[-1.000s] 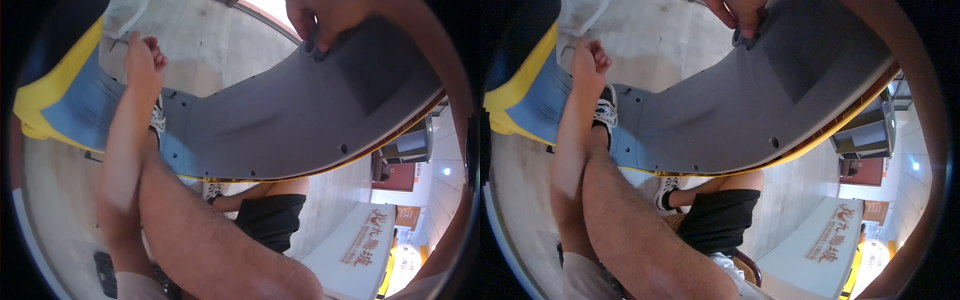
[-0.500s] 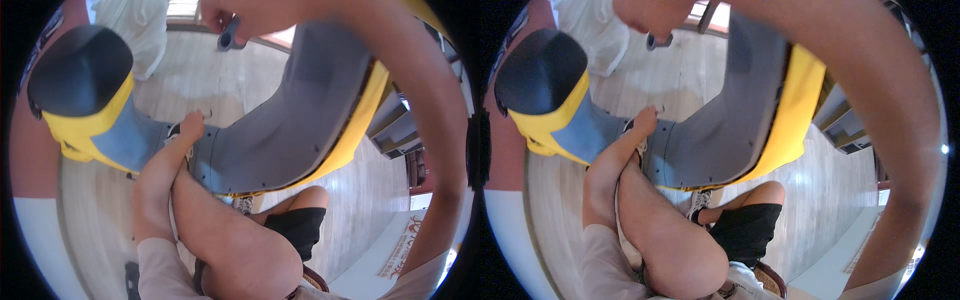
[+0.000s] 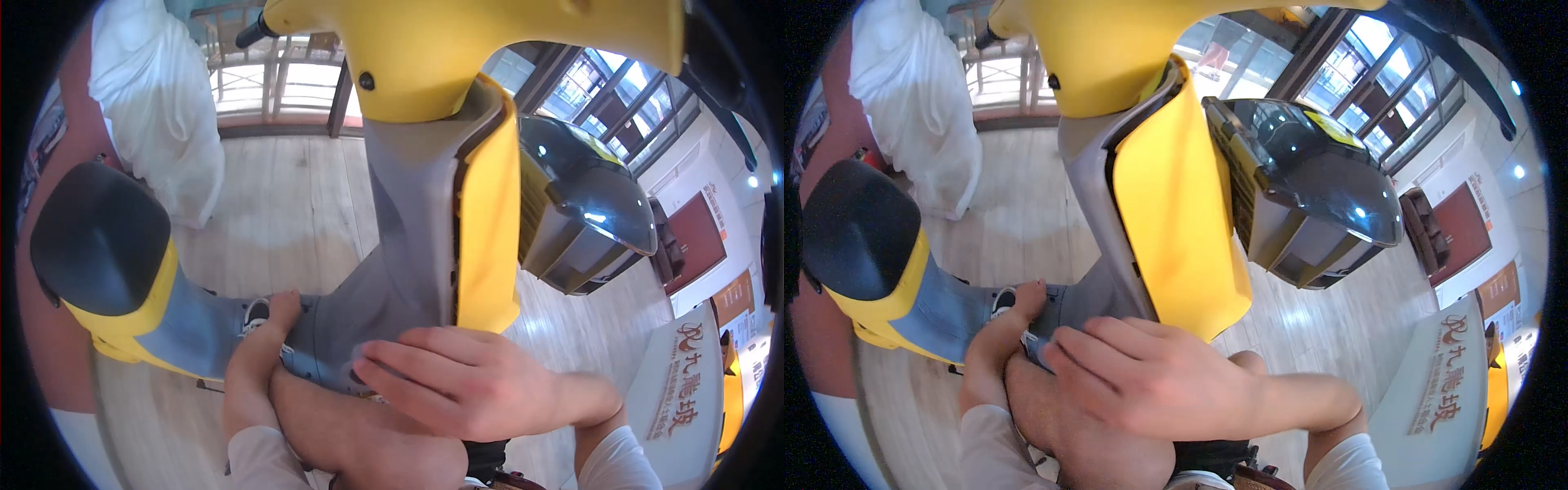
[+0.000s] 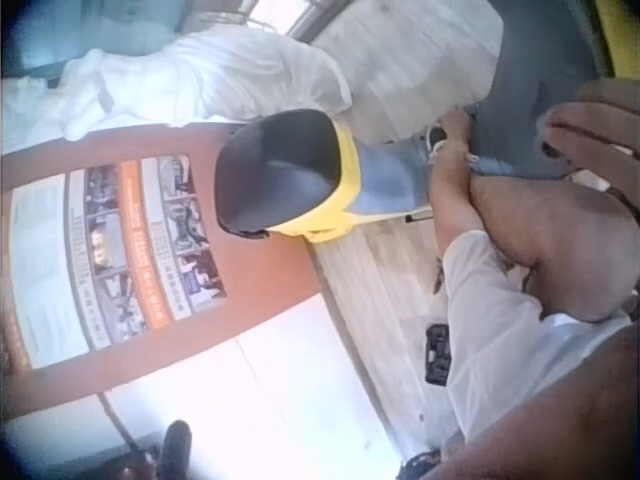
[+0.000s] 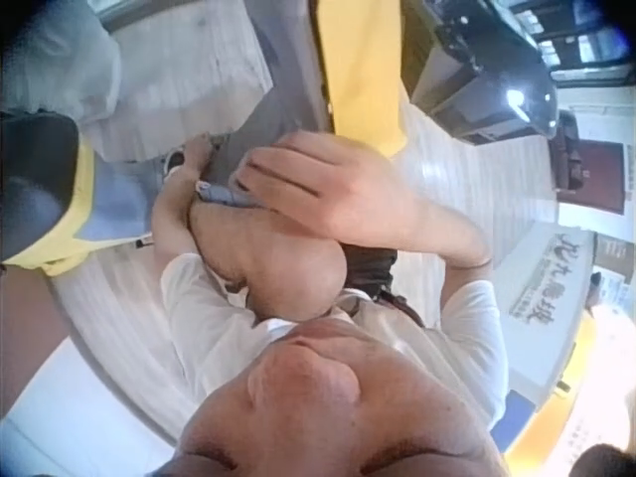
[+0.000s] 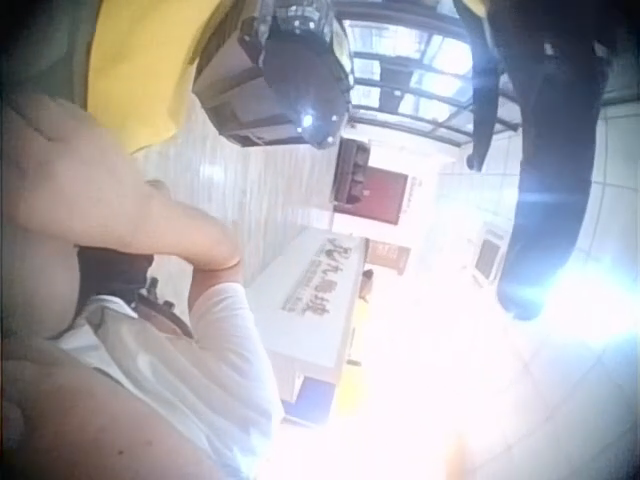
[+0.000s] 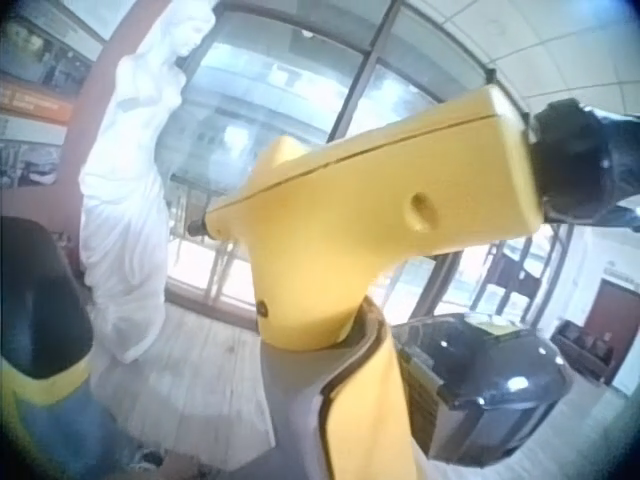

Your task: Using an Allen key to unscrew and adjust components on a yellow scooter's fairing.

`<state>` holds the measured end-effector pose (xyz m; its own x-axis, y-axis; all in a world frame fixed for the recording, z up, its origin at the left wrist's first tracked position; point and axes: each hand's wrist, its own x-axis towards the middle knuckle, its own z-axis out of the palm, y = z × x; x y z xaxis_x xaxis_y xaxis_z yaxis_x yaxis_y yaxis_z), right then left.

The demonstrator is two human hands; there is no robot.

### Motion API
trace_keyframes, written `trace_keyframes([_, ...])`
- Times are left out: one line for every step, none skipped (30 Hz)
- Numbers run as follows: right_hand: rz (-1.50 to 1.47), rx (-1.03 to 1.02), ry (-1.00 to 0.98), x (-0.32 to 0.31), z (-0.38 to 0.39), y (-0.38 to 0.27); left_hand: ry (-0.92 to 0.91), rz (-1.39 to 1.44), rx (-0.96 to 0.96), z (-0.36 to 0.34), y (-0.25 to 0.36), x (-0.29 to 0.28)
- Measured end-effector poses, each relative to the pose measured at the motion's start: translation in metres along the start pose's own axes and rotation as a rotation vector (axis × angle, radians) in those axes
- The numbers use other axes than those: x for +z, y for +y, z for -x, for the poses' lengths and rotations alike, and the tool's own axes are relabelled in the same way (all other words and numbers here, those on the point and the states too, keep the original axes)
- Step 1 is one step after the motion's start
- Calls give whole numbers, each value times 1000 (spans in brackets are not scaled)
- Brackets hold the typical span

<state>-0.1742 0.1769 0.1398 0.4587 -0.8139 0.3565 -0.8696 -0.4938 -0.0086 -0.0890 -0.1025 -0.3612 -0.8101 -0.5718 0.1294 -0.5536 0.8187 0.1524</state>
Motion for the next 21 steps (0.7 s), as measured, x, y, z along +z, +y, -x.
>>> trace_keyframes([-32, 43, 61, -1, 7, -3, 6, -15, -5, 3, -3, -3])
trace_keyframes([-35, 34, 76, -1, 15, -5, 49, 27, -98, 6, -2, -11])
trace_keyframes([-117, 131, 150, 0, 24, -7, 92, 67, -191, 9, -1, -19])
trace_keyframes([-204, 226, 224, 1, 32, -10, 93, 47, -198, 13, -3, -28])
trace_keyframes([-214, 219, 246, 2, 42, -13, 169, 262, -337, 12, -3, -47])
trace_keyframes([-347, 306, 308, 6, 49, -15, 250, 478, -477, 14, -3, -65])
trace_keyframes([-489, 391, 366, 7, 55, -18, 255, 451, -487, 22, -2, -84])
trace_keyframes([-543, 457, 355, 5, 63, -18, 320, 604, -479, 22, 12, -114])
trace_keyframes([-552, 467, 376, 6, 69, -19, 375, 755, -471, 26, 25, -145])
trace_keyframes([-690, 506, 423, 9, 72, -22, 412, 765, -381, 36, 26, -177])
trace_keyframes([-827, 551, 467, 11, 76, -24, 440, 779, -290, 43, 32, -211])
trace_keyframes([-904, 527, 499, 11, 77, -23, 408, 873, -235, 51, 50, -254])
trace_keyframes([-934, 543, 508, 14, 75, -24, 375, 966, -183, 62, 72, -304])
trace_keyframes([-975, 539, 620, 17, 70, -25, 266, 1114, -190, 71, 96, -352])
trace_keyframes([-1023, 527, 734, 21, 65, -27, 159, 1250, -209, 85, 116, -394])
trace_keyframes([-1052, 532, 746, 25, 61, -31, 145, 1226, -227, 97, 131, -422])
trace_keyframes([-1135, 519, 771, 27, 58, -32, 139, 1280, -85, 105, 146, -446])
trace_keyframes([-1219, 502, 796, 27, 57, -36, 130, 1328, 58, 114, 160, -465])
trace_keyframes([-1240, 499, 812, 29, 57, -39, 120, 1306, 48, 121, 175, -478])
trace_keyframes([-1187, 485, 791, 30, 58, -44, 156, 1289, 121, 130, 189, -489])
trace_keyframes([-1128, 472, 772, 30, 59, -49, 189, 1273, 199, 137, 198, -495])
